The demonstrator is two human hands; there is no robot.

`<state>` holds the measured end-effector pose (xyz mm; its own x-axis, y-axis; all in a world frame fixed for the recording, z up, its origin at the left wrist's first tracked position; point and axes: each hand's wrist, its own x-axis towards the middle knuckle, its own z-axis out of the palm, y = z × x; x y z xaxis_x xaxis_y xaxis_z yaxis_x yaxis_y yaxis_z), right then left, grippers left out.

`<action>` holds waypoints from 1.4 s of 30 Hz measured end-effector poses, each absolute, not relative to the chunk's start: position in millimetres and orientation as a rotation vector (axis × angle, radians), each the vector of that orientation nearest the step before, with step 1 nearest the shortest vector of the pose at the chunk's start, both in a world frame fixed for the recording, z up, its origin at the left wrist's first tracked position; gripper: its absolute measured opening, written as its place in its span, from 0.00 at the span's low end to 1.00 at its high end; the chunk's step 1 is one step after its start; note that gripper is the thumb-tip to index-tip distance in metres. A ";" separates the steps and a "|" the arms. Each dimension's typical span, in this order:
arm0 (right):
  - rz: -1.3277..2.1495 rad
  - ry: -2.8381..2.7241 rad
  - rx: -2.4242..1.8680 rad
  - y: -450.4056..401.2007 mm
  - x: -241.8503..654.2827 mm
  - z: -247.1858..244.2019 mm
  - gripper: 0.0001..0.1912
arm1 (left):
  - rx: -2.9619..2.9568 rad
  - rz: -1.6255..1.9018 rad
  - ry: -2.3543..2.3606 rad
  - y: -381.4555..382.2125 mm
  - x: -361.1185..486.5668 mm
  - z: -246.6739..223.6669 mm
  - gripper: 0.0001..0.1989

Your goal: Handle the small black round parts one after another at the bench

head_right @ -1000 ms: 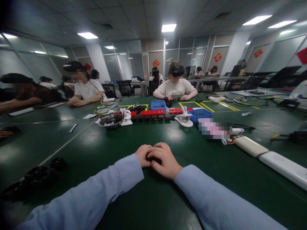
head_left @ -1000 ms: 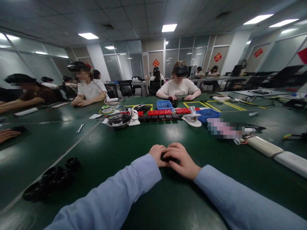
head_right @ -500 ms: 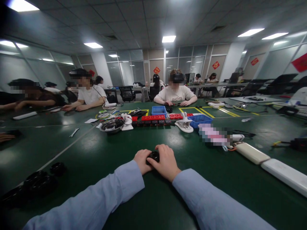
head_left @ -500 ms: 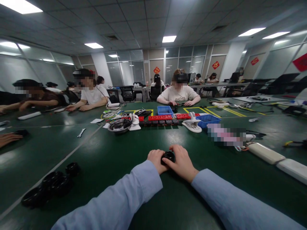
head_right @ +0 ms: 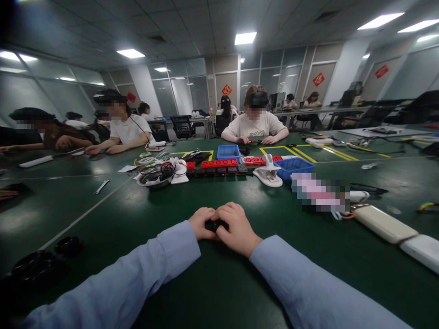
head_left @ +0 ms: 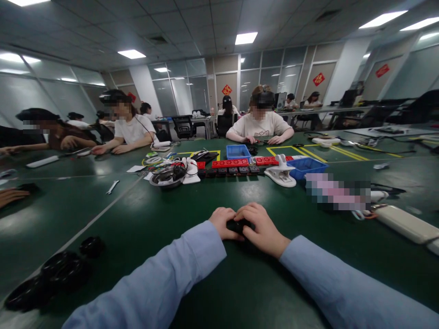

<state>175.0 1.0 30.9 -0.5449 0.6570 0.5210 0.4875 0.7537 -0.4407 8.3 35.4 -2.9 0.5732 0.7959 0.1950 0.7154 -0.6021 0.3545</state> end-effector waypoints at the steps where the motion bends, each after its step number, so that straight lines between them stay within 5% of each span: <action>1: 0.341 -2.252 -0.837 2.1 175.9 30.5 0.13 | 2.582 0.490 1.246 36.6 8.4 -2.7 0.24; 8: 0.338 -2.161 -0.815 1.0 176.8 24.1 0.14 | 2.598 0.501 1.272 35.4 9.4 -4.0 0.27; 16: 0.280 -2.056 -1.205 4.0 175.6 12.9 0.27 | 2.421 0.681 1.478 19.0 16.1 -2.9 0.31; 22: 0.312 -2.052 -1.267 4.8 170.8 10.4 0.19 | 2.413 0.593 1.646 14.9 19.3 -3.8 0.22; 28: 0.658 -2.054 -1.019 10.9 177.6 14.8 0.14 | 2.464 0.539 1.544 21.0 16.1 -1.4 0.23; 35: 1.517 -2.015 -0.771 28.7 198.0 17.2 0.25 | 2.578 0.504 1.289 32.0 7.0 -6.0 0.24; 42: 1.367 -1.990 -0.826 25.9 195.7 10.3 0.35 | 2.513 0.535 1.316 29.8 8.3 -5.8 0.25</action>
